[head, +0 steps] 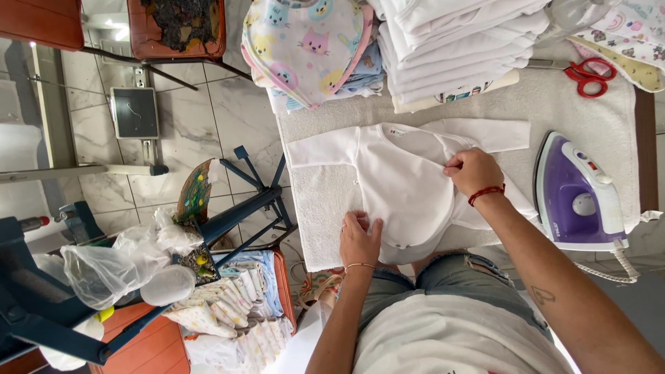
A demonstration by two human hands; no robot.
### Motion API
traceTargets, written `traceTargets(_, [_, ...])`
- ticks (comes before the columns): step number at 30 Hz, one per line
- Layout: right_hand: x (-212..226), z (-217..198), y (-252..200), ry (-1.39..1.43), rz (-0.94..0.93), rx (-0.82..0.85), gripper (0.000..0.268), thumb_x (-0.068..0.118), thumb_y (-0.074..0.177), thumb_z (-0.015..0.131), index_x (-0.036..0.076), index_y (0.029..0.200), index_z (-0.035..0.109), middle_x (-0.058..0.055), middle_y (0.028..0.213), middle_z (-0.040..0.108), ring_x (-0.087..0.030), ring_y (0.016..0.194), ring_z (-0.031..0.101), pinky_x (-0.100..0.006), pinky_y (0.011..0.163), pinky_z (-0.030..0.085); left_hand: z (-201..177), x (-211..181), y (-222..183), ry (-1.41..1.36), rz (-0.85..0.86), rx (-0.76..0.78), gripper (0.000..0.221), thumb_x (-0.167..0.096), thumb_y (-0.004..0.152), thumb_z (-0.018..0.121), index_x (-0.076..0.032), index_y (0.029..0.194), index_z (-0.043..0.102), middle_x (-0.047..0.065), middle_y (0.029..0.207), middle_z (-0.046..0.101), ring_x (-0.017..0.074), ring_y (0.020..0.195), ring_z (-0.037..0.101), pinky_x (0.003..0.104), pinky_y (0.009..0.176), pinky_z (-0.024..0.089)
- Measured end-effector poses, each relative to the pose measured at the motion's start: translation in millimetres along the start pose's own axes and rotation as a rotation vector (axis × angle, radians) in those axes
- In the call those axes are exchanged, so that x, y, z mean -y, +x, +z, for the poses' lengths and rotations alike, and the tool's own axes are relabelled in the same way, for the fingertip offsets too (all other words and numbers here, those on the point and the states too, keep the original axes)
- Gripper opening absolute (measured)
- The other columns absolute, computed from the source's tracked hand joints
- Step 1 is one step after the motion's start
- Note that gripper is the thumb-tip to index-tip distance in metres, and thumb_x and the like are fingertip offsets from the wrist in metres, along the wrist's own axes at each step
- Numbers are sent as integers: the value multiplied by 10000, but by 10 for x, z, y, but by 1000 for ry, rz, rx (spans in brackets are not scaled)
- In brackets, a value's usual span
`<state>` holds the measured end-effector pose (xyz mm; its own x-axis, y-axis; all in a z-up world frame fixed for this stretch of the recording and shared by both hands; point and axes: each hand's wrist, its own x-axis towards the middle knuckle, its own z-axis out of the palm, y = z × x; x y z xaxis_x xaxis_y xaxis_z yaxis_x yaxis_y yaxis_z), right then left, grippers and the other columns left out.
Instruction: Ironing and folding a white baby onesie on a pressing table
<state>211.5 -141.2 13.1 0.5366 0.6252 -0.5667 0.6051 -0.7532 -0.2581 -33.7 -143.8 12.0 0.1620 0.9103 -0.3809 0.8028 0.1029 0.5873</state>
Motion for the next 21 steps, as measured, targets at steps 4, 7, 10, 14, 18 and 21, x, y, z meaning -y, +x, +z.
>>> traceTargets(4, [-123,155,111,28,9,-19,116,223,685,687,189,794,668,-52,820,587,-267,847,593,-360,716,480,39,230,-21,18,-7,-23,283,-336,680,650,-145,824,499,81,703,535,312,717,568,399,669,456])
traceTargets(7, [-169,199,153,54,38,9,120,216,667,700,206,781,666,-17,801,577,-233,822,598,-340,703,481,102,311,-24,28,-1,-37,238,-346,669,659,-158,748,536,77,759,508,312,756,550,384,707,440])
traceTargets(10, [-174,193,165,91,30,15,126,213,657,703,203,779,672,-24,791,590,-236,813,601,-335,694,479,250,447,12,-41,-14,-1,206,-340,670,643,-160,699,546,89,737,508,317,748,552,378,693,439])
traceTargets(14, [-72,131,133,76,70,-6,126,213,651,704,177,759,651,-10,727,609,-241,792,609,-329,677,480,54,238,-3,-116,-90,68,170,-279,713,563,-132,739,481,139,695,515,363,717,558,428,662,438])
traceTargets(18, [-69,105,114,176,128,-44,291,246,611,747,147,787,538,-13,725,623,-251,835,597,-349,710,466,-7,206,-48,-165,-60,67,181,-219,687,562,-115,778,447,135,681,532,356,698,571,417,649,453])
traceTargets(21, [47,-149,3,143,33,-22,289,256,653,734,97,811,551,-89,808,637,-304,896,584,-386,755,459,50,173,-1,-108,32,-12,244,-176,634,599,-134,806,430,88,682,498,310,681,568,384,640,469])
